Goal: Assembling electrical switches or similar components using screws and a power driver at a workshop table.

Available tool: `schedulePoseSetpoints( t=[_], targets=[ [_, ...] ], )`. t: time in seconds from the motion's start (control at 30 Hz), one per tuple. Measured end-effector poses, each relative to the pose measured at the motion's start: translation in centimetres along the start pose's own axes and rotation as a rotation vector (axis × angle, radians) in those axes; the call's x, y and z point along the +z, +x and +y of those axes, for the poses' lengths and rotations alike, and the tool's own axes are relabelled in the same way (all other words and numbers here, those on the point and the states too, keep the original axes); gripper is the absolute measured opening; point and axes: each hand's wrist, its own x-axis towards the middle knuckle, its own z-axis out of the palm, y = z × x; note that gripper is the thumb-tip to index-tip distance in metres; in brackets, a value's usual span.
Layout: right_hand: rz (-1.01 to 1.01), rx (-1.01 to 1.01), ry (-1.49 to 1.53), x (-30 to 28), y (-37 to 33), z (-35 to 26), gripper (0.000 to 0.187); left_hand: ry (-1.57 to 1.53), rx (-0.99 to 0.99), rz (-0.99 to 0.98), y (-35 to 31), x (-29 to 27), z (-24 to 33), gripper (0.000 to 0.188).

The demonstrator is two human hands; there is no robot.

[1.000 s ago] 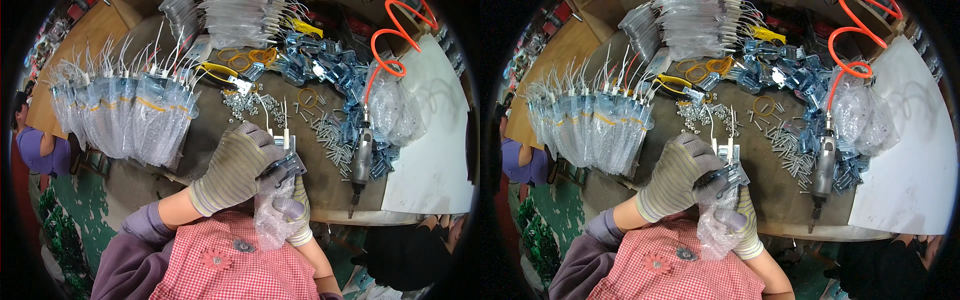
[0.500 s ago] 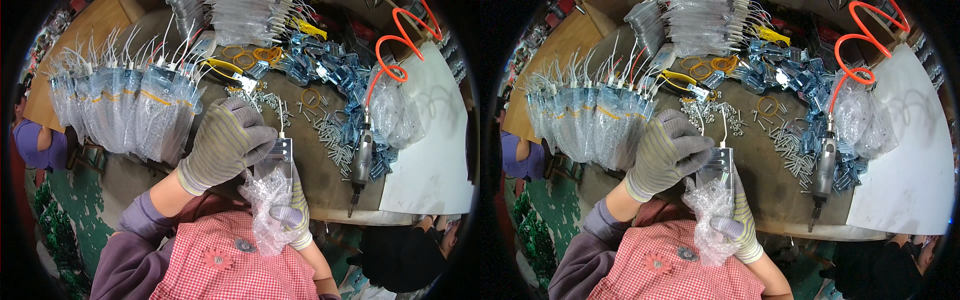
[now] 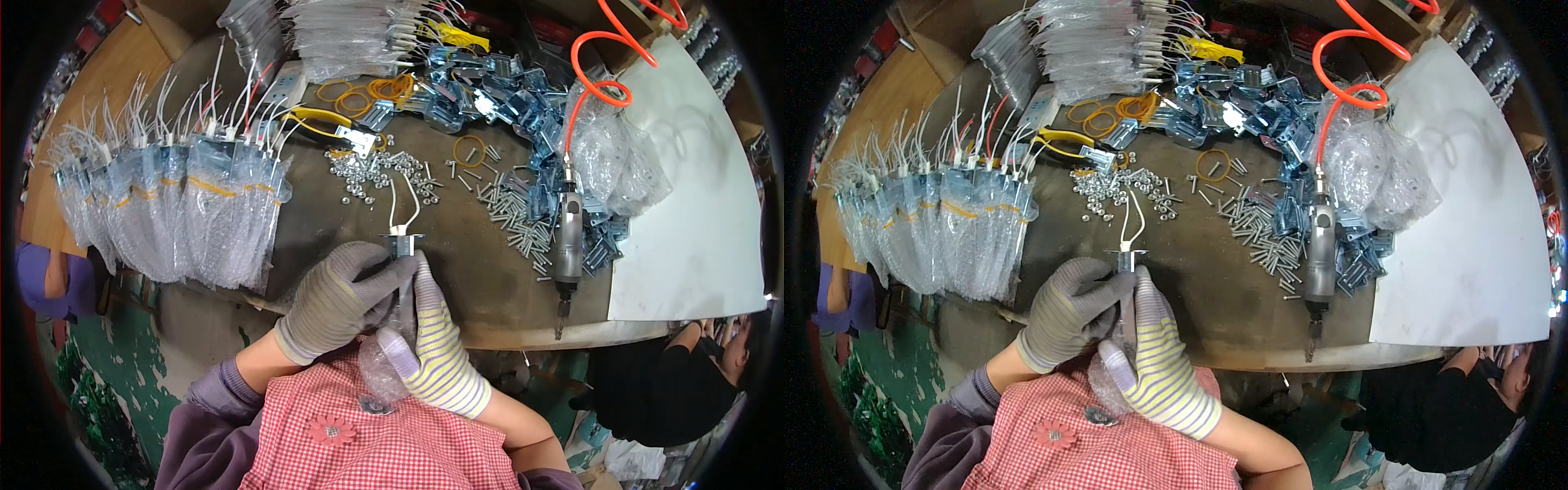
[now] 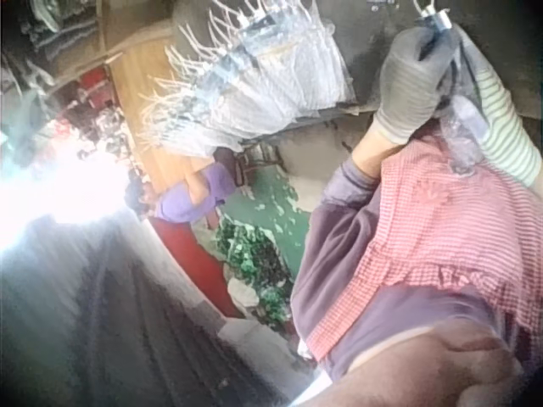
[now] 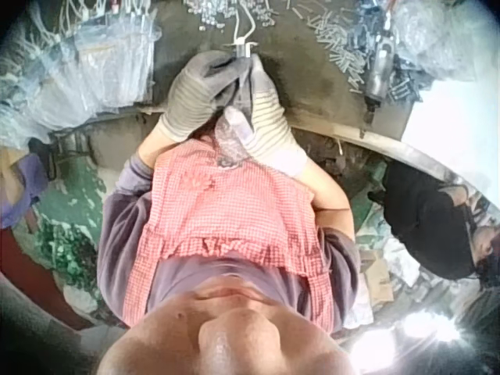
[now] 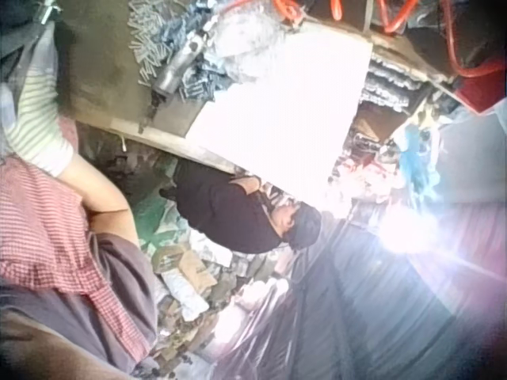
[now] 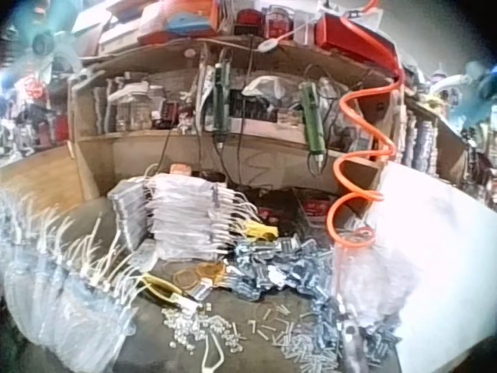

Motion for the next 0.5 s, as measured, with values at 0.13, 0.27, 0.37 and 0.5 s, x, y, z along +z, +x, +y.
schedulePoseSetpoints(
  t=[0.13, 0.27, 0.37, 0.5],
  targets=[
    [0.119, -0.126, -0.416, -6.7, 2.2, 0.5, 0.047, -0.005, -0.012, 0.048, -0.7, 0.9, -0.7, 0.054],
    [0.561, 0.121, -1.360, -14.8, 1.7, 4.2, 0.068, 0.027, 0.013, 0.049, -0.4, 1.2, -0.5, 0.059],
    [0.512, 0.353, -1.121, -14.8, 1.6, 5.8, 0.074, 0.010, -0.003, 0.056, -0.6, 1.1, -0.5, 0.059],
    [0.704, 0.204, -0.011, -15.5, -0.2, 7.1, 0.082, 0.010, -0.010, 0.073, -0.7, 1.1, -0.6, 0.057]
  ],
)
